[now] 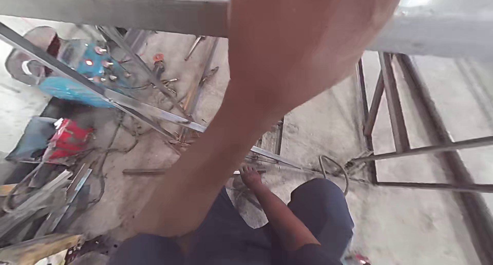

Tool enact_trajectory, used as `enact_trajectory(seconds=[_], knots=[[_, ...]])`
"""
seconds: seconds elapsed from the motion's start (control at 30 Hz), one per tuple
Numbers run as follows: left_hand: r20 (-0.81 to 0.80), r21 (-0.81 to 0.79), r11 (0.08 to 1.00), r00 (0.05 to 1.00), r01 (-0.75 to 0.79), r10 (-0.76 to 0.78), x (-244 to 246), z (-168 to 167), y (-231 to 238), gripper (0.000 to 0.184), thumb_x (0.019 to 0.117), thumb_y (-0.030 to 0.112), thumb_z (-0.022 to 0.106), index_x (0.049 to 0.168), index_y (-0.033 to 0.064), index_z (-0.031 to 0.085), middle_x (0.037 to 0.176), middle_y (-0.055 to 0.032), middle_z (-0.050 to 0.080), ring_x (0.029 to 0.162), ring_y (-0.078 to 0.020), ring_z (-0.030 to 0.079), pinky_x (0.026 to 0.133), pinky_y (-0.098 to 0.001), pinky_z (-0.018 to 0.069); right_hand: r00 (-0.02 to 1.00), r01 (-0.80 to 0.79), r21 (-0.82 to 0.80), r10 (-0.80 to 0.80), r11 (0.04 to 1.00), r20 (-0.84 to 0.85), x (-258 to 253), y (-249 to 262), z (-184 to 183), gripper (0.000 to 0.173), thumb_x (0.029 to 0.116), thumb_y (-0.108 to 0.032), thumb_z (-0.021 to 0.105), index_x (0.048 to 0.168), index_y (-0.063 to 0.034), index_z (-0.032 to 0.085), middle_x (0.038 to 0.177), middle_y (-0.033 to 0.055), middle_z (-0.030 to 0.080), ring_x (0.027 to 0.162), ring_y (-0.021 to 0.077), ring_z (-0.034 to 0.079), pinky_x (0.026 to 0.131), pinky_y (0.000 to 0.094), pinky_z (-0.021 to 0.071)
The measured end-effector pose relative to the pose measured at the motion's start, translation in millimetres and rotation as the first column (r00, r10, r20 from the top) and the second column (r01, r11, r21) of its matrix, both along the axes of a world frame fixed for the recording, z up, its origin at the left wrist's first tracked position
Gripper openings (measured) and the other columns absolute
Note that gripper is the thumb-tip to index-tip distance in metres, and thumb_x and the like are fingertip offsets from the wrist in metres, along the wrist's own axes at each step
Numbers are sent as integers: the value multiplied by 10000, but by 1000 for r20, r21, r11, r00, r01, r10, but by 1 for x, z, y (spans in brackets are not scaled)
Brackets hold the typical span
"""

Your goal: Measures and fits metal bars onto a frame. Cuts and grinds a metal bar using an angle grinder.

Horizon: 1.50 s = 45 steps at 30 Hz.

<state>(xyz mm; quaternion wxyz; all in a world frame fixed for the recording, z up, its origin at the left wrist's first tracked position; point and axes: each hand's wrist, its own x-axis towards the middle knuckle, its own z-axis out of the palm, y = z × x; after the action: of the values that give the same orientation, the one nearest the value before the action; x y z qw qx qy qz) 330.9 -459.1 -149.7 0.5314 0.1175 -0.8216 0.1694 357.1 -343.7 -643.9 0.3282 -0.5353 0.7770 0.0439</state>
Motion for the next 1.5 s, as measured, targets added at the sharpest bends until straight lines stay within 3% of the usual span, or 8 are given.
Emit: enact_trajectory(seconds=[0.17, 0.27, 0.5, 0.97, 1.13, 1.23, 1.4, 1.5], knots=[[95, 77, 997, 995, 2, -9, 3, 6, 2, 167, 800, 391, 697, 878, 259, 762, 763, 42, 721, 771, -199, 702, 662, -403, 480, 998, -20, 185, 7, 982, 68, 7, 7, 50, 428, 1103, -197, 340, 1466, -35, 501, 1478, 245, 533, 1398, 423, 486, 1144, 585, 379], [108, 81, 996, 994, -37, 28, 5, 7, 2, 141, 824, 366, 667, 867, 264, 755, 733, 47, 689, 747, -187, 676, 645, -380, 448, 995, -10, 114, -1, 993, 95, -4, -7, 49, 394, 917, -196, 612, 1298, -108, 658, 1312, 207, 644, 1221, 423, 612, 946, 667, 502], [207, 112, 992, 978, -61, 37, 6, 10, 6, 155, 815, 341, 657, 881, 207, 696, 812, -9, 720, 824, -257, 707, 695, -454, 487, 995, -97, 2, 97, 995, -11, -59, -25, 188, 364, 884, -373, 633, 1122, -99, 664, 1046, 188, 705, 1002, 414, 685, 770, 670, 520], [256, 98, 994, 966, -53, 26, 11, 9, 7, 255, 896, 390, 621, 979, 154, 672, 945, -81, 720, 948, -320, 689, 755, -516, 480, 977, 185, -147, -199, 972, -83, -184, 135, 289, 452, 827, -655, 722, 915, -212, 735, 829, 38, 707, 839, 272, 687, 727, 607, 524], [326, 196, 966, 918, 171, -228, 33, 12, -4, 639, 875, 581, 633, 1391, 206, 591, 1386, -129, 622, 1291, -371, 570, 1040, -609, 428, 958, 272, -323, -286, 906, 5, -195, 171, 293, 447, 787, -617, 795, 838, -176, 737, 752, 35, 686, 743, 258, 670, 673, 603, 519], [216, 249, 809, 784, 532, -582, 59, -37, -34, 710, 859, 604, 710, 1370, 119, 614, 1509, -179, 517, 1440, -399, 429, 1199, -604, 339, 956, 270, -413, -292, 870, 9, -198, 189, 291, 473, 772, -630, 784, 837, -165, 723, 744, 36, 673, 724, 259, 662, 649, 603, 514], [786, 287, 951, 538, 120, -305, 128, -107, -29, 893, 761, 827, 592, 1324, 137, 671, 1299, -155, 669, 1258, -394, 592, 1105, -641, 382, 954, 271, -518, -300, 812, 29, -202, 197, 281, 522, 776, -682, 741, 783, -164, 682, 668, 20, 624, 649, 236, 624, 587, 562, 482], [911, 241, 915, 400, -325, -98, 144, -139, -70, 488, 856, 400, 805, 1204, 78, 687, 1129, -257, 693, 1081, -496, 652, 913, -723, 484, 947, 295, -544, -316, 785, 58, -216, 201, 281, 509, 765, -685, 746, 776, -180, 683, 671, 1, 624, 639, 210, 617, 579, 548, 483]])
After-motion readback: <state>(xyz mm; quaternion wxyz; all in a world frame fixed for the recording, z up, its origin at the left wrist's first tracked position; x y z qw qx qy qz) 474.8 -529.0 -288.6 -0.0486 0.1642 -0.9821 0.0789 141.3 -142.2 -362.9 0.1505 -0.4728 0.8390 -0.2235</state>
